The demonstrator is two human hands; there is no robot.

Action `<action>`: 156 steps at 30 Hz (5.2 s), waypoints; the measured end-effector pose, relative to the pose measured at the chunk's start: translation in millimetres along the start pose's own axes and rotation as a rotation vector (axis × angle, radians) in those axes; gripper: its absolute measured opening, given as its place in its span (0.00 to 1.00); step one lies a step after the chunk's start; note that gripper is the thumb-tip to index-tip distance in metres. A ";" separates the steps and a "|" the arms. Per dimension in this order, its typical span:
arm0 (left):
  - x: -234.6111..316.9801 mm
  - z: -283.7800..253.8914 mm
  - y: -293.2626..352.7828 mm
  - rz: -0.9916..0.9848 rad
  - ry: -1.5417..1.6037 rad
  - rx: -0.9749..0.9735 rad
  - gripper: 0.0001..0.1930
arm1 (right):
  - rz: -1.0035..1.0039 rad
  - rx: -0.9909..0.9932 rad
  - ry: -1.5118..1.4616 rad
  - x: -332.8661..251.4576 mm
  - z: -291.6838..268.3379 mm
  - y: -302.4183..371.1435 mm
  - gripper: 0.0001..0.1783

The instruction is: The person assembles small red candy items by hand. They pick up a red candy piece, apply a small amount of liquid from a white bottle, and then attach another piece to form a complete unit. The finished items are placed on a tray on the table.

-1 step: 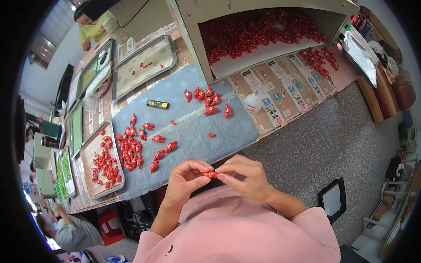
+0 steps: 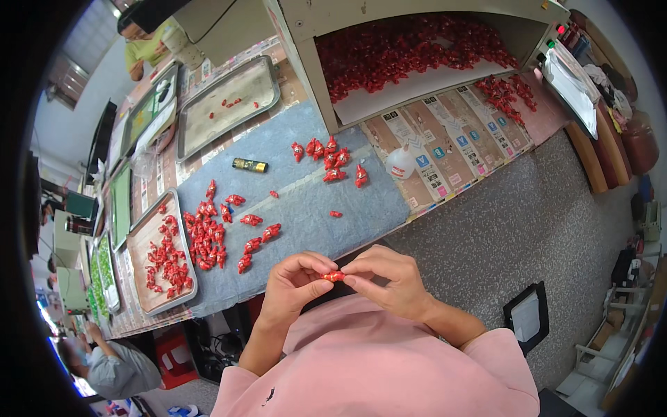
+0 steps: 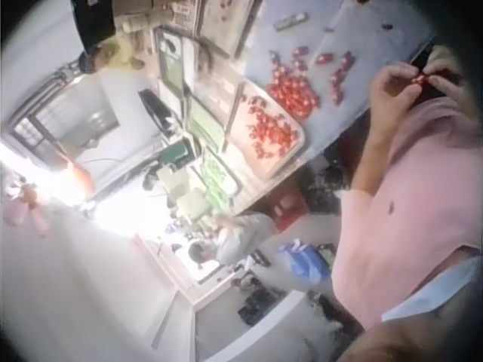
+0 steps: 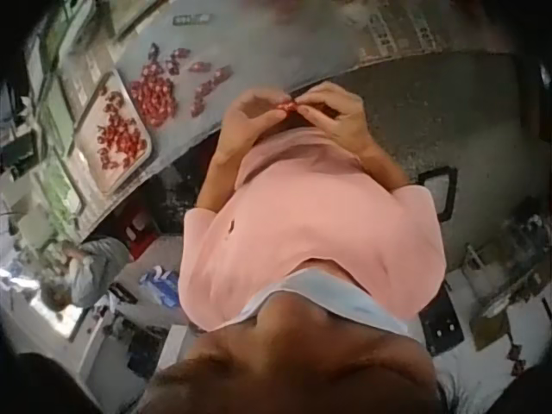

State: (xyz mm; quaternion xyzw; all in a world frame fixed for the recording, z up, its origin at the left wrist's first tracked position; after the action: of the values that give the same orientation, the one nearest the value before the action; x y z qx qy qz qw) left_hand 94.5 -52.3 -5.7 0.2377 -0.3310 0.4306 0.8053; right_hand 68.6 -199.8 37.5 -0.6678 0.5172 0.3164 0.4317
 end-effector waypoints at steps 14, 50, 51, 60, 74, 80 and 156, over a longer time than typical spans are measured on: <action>44.1 -11.7 -0.9 0.208 -0.511 0.085 0.10 | 0.031 0.018 0.038 8.6 -3.0 4.5 0.11; 151.1 -60.3 -47.5 0.454 -1.442 0.327 0.09 | 0.079 0.073 0.028 26.8 -19.7 17.4 0.09; 152.3 -61.9 -47.1 0.437 -1.437 0.338 0.09 | 0.081 0.077 0.028 27.9 -19.6 18.2 0.09; 134.3 -65.8 -45.1 0.314 -1.546 0.302 0.07 | 0.099 0.071 -0.006 29.6 -18.4 18.5 0.08; 128.0 -72.2 -49.3 0.166 -1.414 0.272 0.11 | -0.197 0.016 0.144 -5.7 28.8 -46.7 0.09; 130.2 -80.3 -50.2 0.149 -1.298 0.282 0.14 | -0.209 -0.010 0.295 -11.6 63.8 -88.1 0.12; 30.7 14.4 -51.5 -0.023 -0.139 0.076 0.12 | -0.052 0.301 0.153 5.7 -84.7 -19.2 0.35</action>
State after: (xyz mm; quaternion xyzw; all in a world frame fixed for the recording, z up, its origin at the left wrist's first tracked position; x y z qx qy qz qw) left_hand 146.2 -72.1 21.5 0.3014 -0.3666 0.4159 0.7757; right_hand 86.6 -277.0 73.4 -0.6309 0.5729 0.1723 0.4940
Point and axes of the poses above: each hand's wrist, its own y-axis away from the middle knuckle, its own z-axis out of the palm, x = y × z, the point moved 9 cm from there along -y, towards the middle knuckle, and after that the axes turned 13 degrees about y, right-handed, at the moved point
